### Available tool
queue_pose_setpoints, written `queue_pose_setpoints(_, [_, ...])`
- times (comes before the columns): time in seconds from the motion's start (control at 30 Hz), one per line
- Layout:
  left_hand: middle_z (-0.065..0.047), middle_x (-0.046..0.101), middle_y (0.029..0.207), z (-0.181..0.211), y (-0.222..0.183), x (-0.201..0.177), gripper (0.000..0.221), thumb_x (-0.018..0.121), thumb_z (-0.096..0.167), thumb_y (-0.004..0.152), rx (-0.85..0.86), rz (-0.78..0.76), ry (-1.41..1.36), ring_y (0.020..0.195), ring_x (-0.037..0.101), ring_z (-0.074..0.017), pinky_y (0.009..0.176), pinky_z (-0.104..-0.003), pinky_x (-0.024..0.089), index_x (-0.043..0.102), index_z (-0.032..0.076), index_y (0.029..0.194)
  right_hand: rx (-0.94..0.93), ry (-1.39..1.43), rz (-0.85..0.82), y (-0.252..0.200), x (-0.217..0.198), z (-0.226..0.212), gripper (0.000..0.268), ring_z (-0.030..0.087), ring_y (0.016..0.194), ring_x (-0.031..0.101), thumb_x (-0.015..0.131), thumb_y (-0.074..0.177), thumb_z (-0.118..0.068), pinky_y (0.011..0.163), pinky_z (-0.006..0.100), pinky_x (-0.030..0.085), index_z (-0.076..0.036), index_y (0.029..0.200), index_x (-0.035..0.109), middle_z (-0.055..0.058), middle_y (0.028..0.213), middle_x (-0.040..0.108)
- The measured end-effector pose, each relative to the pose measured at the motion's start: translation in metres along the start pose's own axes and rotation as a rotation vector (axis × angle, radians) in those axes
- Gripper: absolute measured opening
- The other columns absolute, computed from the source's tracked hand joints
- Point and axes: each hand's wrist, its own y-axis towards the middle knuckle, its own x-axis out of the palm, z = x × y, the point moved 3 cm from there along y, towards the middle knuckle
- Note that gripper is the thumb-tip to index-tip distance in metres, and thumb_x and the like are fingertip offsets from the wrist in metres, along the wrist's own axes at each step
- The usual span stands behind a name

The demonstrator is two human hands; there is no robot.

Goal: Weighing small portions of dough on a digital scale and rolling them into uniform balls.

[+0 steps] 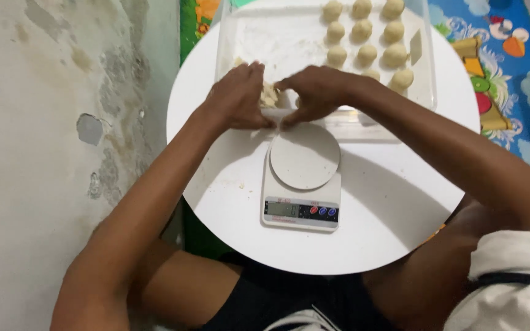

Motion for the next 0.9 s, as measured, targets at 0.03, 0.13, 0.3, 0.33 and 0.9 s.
queue_pose_setpoints(0.03, [-0.031,0.047,0.150,0.000,0.002,0.001,0.133,0.100,0.057,0.055,0.002,-0.011,-0.008,0.138,0.045,-0.0433,0.107,-0.055,0.044,0.036,-0.011,0.150,0.003,0.008,-0.011,0.001,0.001,0.001,0.095,0.033,0.093,0.075,0.083,0.077,-0.057,0.085,0.045,0.060,-0.010,0.152,0.048,0.019,0.114,0.074])
queue_pose_setpoints(0.13, [-0.011,0.068,0.093,0.001,0.000,0.003,0.069,0.094,0.045,0.057,-0.027,0.000,-0.011,0.079,0.063,-0.0279,0.071,-0.042,0.057,0.068,0.006,0.106,-0.015,0.135,-0.003,-0.001,0.006,-0.002,0.068,0.032,0.084,0.077,0.084,0.078,-0.019,0.068,0.040,0.064,-0.010,0.141,0.061,0.021,0.108,0.076])
queue_pose_setpoints(0.3, [-0.012,0.075,0.087,0.005,0.000,-0.011,0.069,0.086,0.036,0.045,0.085,0.114,-0.034,0.060,0.065,-0.0303,0.055,-0.041,0.054,0.078,0.001,0.105,-0.073,0.293,0.154,-0.012,-0.005,-0.008,0.041,0.025,0.054,0.064,0.074,0.066,-0.004,0.055,0.035,0.055,-0.002,0.106,0.080,0.013,0.083,0.078])
queue_pose_setpoints(0.33, [-0.012,0.075,0.087,0.006,0.001,-0.011,0.069,0.086,0.036,0.045,0.087,0.114,-0.037,0.060,0.065,-0.0303,0.055,-0.041,0.054,0.078,0.001,0.105,-0.070,0.292,0.153,-0.012,-0.005,-0.006,0.041,0.025,0.054,0.064,0.074,0.066,-0.004,0.055,0.035,0.055,-0.002,0.106,0.080,0.013,0.083,0.078])
queue_pose_setpoints(0.9, [-0.001,0.065,0.068,0.014,0.013,-0.015,0.047,0.073,0.012,0.051,-0.043,-0.261,-0.175,0.055,0.055,-0.0219,0.048,-0.034,0.040,0.064,0.012,0.097,0.011,0.281,0.146,-0.014,-0.002,-0.006,0.019,0.020,0.055,0.066,0.082,0.073,-0.014,0.057,0.030,0.054,-0.008,0.091,0.081,0.008,0.077,0.077])
